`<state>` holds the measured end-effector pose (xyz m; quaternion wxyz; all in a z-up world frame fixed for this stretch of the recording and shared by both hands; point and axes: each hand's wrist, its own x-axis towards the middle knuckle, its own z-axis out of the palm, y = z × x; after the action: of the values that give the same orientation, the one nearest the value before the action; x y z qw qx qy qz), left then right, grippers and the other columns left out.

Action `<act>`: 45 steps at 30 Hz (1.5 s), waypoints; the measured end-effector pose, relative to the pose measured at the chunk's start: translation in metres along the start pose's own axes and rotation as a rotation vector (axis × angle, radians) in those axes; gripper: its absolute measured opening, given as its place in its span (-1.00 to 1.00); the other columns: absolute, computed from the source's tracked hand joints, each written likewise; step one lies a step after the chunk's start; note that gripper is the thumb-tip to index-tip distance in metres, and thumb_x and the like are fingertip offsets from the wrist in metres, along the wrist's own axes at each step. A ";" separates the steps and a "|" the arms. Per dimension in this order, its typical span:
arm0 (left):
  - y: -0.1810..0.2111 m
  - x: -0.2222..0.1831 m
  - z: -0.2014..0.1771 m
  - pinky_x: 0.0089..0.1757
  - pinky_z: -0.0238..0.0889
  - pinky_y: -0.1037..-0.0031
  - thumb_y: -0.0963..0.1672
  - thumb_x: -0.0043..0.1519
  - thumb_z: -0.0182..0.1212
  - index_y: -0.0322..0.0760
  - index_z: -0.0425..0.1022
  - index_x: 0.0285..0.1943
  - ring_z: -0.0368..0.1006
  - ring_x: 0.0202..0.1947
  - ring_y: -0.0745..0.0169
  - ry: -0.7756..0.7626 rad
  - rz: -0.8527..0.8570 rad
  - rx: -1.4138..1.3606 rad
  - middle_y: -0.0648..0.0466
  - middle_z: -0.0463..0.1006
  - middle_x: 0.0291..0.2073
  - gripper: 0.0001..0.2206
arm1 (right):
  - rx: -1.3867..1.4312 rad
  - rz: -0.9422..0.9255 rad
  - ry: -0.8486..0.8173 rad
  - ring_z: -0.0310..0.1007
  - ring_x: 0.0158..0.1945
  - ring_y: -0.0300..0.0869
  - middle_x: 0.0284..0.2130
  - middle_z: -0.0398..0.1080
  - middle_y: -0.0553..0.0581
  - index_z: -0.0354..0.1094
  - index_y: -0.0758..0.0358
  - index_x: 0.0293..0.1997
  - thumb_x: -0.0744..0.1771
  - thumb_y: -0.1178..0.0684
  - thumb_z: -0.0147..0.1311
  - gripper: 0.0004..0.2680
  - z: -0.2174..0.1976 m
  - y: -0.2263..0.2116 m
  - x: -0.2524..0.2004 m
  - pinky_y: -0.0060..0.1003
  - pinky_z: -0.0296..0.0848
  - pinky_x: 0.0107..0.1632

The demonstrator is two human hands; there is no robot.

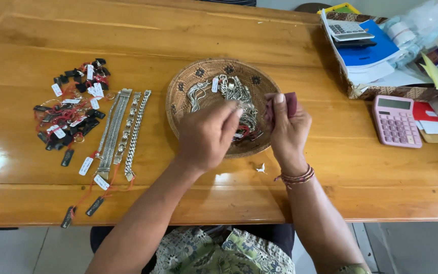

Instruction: Polishing silver jewelry chains with a cloth and arranging them on a wooden table for inspection.

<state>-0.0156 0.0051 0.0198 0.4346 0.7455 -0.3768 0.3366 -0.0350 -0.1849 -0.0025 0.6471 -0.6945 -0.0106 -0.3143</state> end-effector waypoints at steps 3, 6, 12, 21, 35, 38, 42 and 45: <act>0.021 0.031 -0.034 -0.55 0.33 0.51 -0.19 0.42 0.03 -0.44 0.54 -0.12 0.35 -0.68 0.27 0.065 -0.172 -0.381 -0.02 0.44 -0.65 -0.81 | 0.111 0.001 -0.084 0.26 -0.68 -0.34 -0.60 0.37 0.11 0.48 0.41 -0.10 0.46 0.14 -0.04 -0.84 0.004 -0.002 0.001 -0.46 0.25 -0.59; 0.017 0.043 -0.043 -0.58 0.34 0.60 -0.19 0.43 0.02 -0.50 0.51 -0.11 0.35 -0.70 0.40 0.065 -0.309 -0.653 0.04 0.42 -0.66 -0.81 | 0.146 0.017 -0.249 0.28 -0.71 -0.35 -0.46 0.48 0.19 0.46 0.39 0.00 0.40 0.22 0.04 -0.88 0.011 -0.022 -0.011 -0.48 0.32 -0.62; 0.036 0.058 -0.068 -0.60 0.17 0.65 -0.11 0.35 0.18 -0.38 0.56 -0.08 0.31 -0.68 0.37 0.132 -0.514 -0.857 0.03 0.48 -0.57 -0.81 | 0.118 -0.021 -0.487 0.49 -0.20 -0.36 -0.20 0.55 0.06 0.48 0.28 0.04 0.40 0.14 0.10 -0.86 0.023 -0.021 -0.034 -0.52 0.51 -0.17; 0.061 0.044 -0.089 -0.32 0.33 0.42 -0.15 0.37 0.22 -0.41 0.59 0.08 0.52 -0.35 0.20 0.063 -0.046 -0.097 -0.06 0.67 -0.24 -0.79 | 0.045 -0.186 -0.458 0.22 -0.44 -0.32 -0.51 0.28 0.03 0.40 0.34 -0.11 0.40 -0.10 0.06 -0.75 0.039 -0.131 -0.023 -0.47 0.27 -0.34; 0.033 -0.025 -0.130 -0.42 0.05 0.60 -0.15 0.31 0.31 -0.18 0.42 0.21 0.15 -0.53 0.51 -0.083 -0.440 -0.445 0.25 0.32 -0.52 -0.70 | -0.338 -0.244 -0.800 0.00 -0.49 -0.46 -0.58 0.20 -0.17 0.47 0.18 -0.19 0.41 0.06 0.17 -0.92 0.089 -0.178 0.019 -0.49 -0.02 -0.45; 0.014 -0.071 -0.134 -0.46 0.08 0.60 -0.07 0.32 0.20 -0.21 0.56 -0.20 0.22 -0.55 0.51 -0.160 -0.539 -0.500 0.20 0.51 -0.47 -0.85 | -0.433 -0.300 -0.852 0.02 -0.46 -0.45 -0.54 0.22 -0.17 0.47 0.12 -0.14 0.43 0.07 0.18 -0.96 0.097 -0.175 0.038 -0.50 0.03 -0.40; 0.005 -0.114 -0.134 -0.31 0.55 0.44 -0.10 0.35 0.08 -0.42 0.54 0.02 0.53 -0.46 0.27 -0.072 -0.800 -0.629 0.03 0.55 -0.48 -0.74 | -0.584 -0.281 -0.979 0.09 -0.52 -0.41 -0.59 0.24 -0.15 0.52 0.11 -0.12 0.39 0.10 0.25 -0.97 0.127 -0.142 0.069 -0.45 0.07 -0.44; -0.004 -0.131 -0.123 -0.49 0.42 0.47 -0.12 0.32 0.14 -0.37 0.53 0.12 0.41 -0.60 0.34 0.079 -0.963 -0.443 0.06 0.53 -0.55 -0.73 | -0.848 -0.392 -0.965 0.41 -0.43 -0.27 -0.49 0.49 -0.07 0.55 0.03 -0.22 0.35 0.01 0.26 -0.96 0.164 -0.086 0.079 -0.30 0.36 -0.29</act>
<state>-0.0978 0.1525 -0.0415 0.7010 0.7111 -0.0373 0.0392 0.0623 -0.0533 0.1154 0.1720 -0.9365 -0.3001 -0.0571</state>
